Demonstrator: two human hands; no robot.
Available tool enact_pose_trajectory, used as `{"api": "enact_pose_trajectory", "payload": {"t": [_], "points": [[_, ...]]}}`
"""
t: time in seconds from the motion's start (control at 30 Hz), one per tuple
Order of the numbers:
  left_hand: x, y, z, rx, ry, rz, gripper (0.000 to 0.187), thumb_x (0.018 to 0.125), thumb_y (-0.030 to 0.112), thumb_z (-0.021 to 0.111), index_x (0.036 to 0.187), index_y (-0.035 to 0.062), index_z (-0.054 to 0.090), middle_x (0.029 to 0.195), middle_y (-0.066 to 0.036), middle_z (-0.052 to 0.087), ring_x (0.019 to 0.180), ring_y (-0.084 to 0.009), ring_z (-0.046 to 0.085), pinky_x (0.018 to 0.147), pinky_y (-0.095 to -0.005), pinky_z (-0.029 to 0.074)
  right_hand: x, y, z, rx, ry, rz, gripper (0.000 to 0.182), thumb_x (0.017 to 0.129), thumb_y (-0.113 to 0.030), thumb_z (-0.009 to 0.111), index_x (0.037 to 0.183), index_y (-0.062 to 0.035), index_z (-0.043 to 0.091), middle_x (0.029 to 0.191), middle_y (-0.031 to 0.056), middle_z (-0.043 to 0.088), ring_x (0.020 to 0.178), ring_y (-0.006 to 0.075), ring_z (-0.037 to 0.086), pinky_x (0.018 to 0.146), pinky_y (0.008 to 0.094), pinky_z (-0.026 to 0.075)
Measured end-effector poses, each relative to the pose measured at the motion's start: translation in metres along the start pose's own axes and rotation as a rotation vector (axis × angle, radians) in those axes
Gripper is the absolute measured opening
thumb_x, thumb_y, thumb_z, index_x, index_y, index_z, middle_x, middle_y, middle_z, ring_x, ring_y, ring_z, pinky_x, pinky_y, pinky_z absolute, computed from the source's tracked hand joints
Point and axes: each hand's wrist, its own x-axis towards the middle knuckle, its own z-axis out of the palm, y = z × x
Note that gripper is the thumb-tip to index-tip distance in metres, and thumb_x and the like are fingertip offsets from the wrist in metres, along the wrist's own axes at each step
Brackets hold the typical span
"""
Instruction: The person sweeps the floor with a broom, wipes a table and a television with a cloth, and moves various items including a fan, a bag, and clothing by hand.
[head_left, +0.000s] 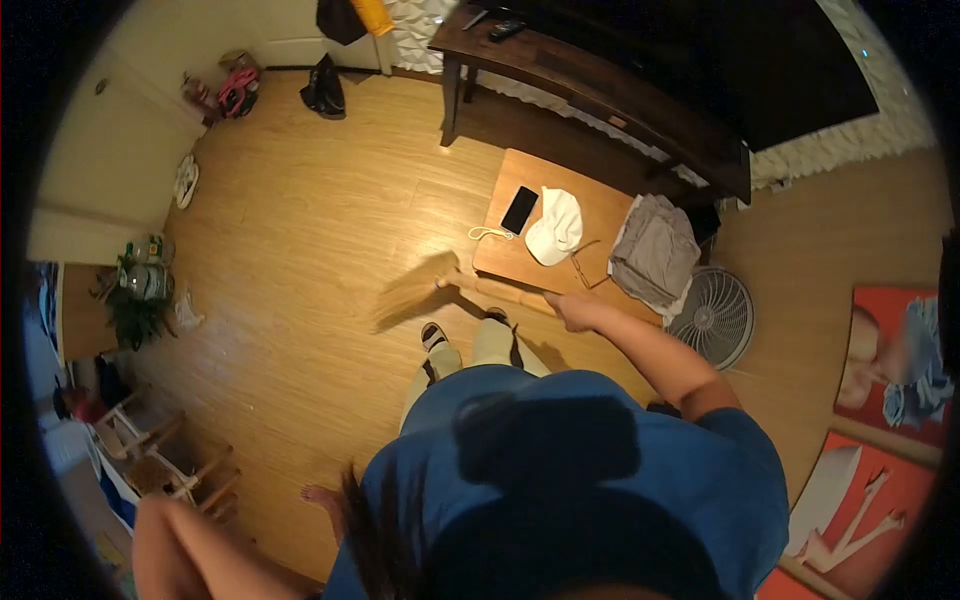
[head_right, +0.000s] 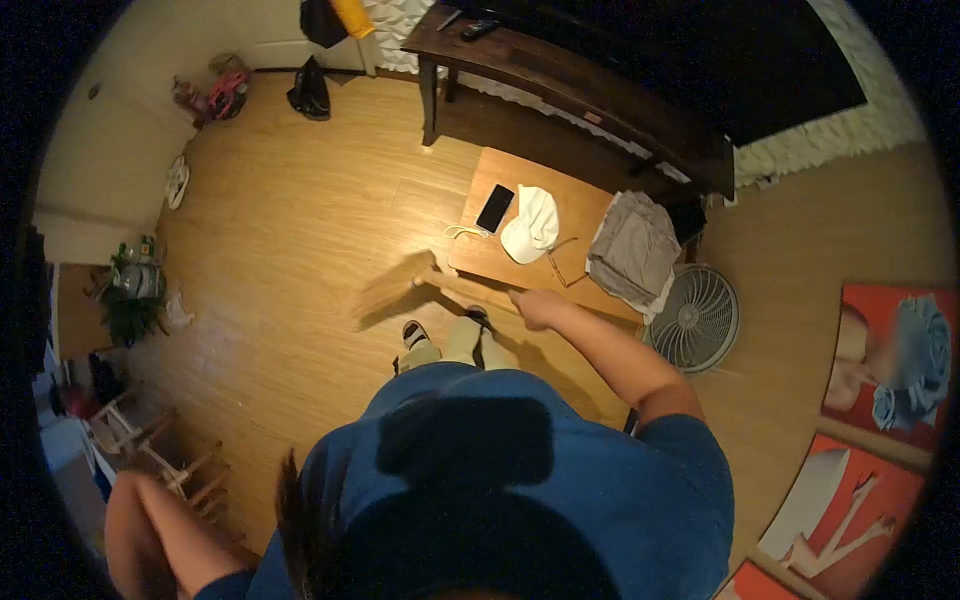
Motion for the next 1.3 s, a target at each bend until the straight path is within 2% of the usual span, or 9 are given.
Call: {"api": "enact_pose_trajectory", "payload": {"t": [0.23, 0.27, 0.33, 0.43, 0.5, 0.63, 0.77, 1.0, 1.3], "points": [[-0.098, -0.016, 0.042, 0.332, -0.016, -0.272, 0.035, 0.083, 0.022, 0.035, 0.109, 0.0, 0.044, 0.109, -0.013, 0.047, 0.103, -0.0232, 0.042, 0.093, -0.0407, 0.028, 0.164, -0.011, -0.066, -0.276, 0.096, 0.027, 0.062, 0.065, -0.013, 0.064, 0.12, -0.0169, 0.034, 0.089, 0.0107, 0.058, 0.084, 0.0253, 0.057, 0.063, 0.036, 0.045], [-0.099, -0.021, 0.044, 0.373, -0.022, -0.293, 0.035, 0.083, 0.022, 0.035, 0.108, 0.0002, 0.044, 0.109, -0.013, 0.047, 0.103, -0.023, 0.043, 0.093, -0.0406, 0.028, 0.182, -0.007, -0.075, -0.32, 0.051, 0.046, 0.05, 0.075, -0.008, 0.043, 0.122, -0.0227, 0.033, 0.094, 0.0138, 0.057, 0.087, 0.0281, 0.056, 0.067, 0.0362, 0.045], [-0.088, -0.04, 0.029, 0.479, -0.027, -0.311, 0.034, 0.083, 0.022, 0.035, 0.107, 0.0005, 0.045, 0.108, -0.012, 0.047, 0.102, -0.0227, 0.043, 0.092, -0.0404, 0.028, 0.243, 0.011, -0.068, -0.241, 0.187, 0.062, 0.029, 0.076, -0.015, 0.042, 0.105, -0.0135, 0.043, 0.096, 0.013, 0.056, 0.089, 0.0288, 0.054, 0.071, 0.0392, 0.044], [-0.06, -0.055, -0.016, 0.68, -0.046, -0.333, 0.033, 0.084, 0.023, 0.035, 0.106, 0.001, 0.045, 0.106, -0.012, 0.048, 0.101, -0.0223, 0.044, 0.092, -0.04, 0.029, 0.306, 0.027, -0.077, -0.045, 0.204, 0.41, 0.031, 0.078, -0.022, 0.044, 0.104, -0.0093, 0.053, 0.102, 0.0126, 0.055, 0.094, 0.0257, 0.054, 0.074, 0.037, 0.043], [-0.034, -0.049, -0.052, 0.841, -0.051, -0.346, 0.032, 0.084, 0.023, 0.035, 0.105, 0.0013, 0.046, 0.106, -0.011, 0.048, 0.1, -0.022, 0.044, 0.091, -0.0397, 0.029, 0.268, 0.015, -0.107, 0.061, 0.239, 0.322, 0.031, 0.079, -0.029, 0.045, 0.097, -0.0066, 0.056, 0.092, 0.0141, 0.058, 0.085, 0.0257, 0.057, 0.069, 0.0367, 0.043], [0.011, -0.026, -0.126, 1.172, -0.069, -0.364, 0.031, 0.084, 0.023, 0.034, 0.103, 0.002, 0.047, 0.104, -0.011, 0.049, 0.098, -0.0215, 0.045, 0.091, -0.0393, 0.03, 0.318, 0.015, -0.117, -0.072, -0.101, 0.192, 0.029, 0.079, -0.03, 0.046, 0.096, -0.0085, 0.056, 0.09, 0.0143, 0.058, 0.082, 0.0274, 0.056, 0.066, 0.0364, 0.043], [0.028, -0.026, -0.205, 1.441, -0.086, -0.39, 0.029, 0.085, 0.023, 0.034, 0.101, 0.0027, 0.048, 0.102, -0.01, 0.05, 0.096, -0.0209, 0.046, 0.09, -0.0388, 0.031, 0.359, -0.115, -0.132, -0.208, -0.24, 0.119, 0.028, 0.078, -0.03, 0.046, 0.093, -0.008, 0.057, 0.088, 0.0143, 0.058, 0.08, 0.0276, 0.056, 0.065, 0.037, 0.043], [-0.028, -0.043, -0.339, 2.02, -0.137, -0.438, 0.028, 0.086, 0.024, 0.034, 0.097, 0.0039, 0.049, 0.099, -0.009, 0.051, 0.093, -0.0199, 0.047, 0.088, -0.0379, 0.032, 0.431, -0.4, -0.126, -0.323, -0.251, -0.102, 0.027, 0.076, -0.029, 0.048, 0.088, -0.0072, 0.058, 0.084, 0.0141, 0.059, 0.075, 0.0278, 0.057, 0.062, 0.038, 0.043], [-0.102, -0.07, -0.5, 2.204, -0.145, -0.61, 0.027, 0.086, 0.025, 0.034, 0.093, 0.0054, 0.051, 0.095, -0.007, 0.053, 0.089, -0.0187, 0.049, 0.087, -0.0368, 0.034, 0.453, -0.721, -0.076, -0.532, -0.322, -0.317, 0.025, 0.074, -0.028, 0.05, 0.082, -0.0061, 0.059, 0.079, 0.014, 0.059, 0.069, 0.0282, 0.057, 0.059, 0.0392, 0.043]]}}
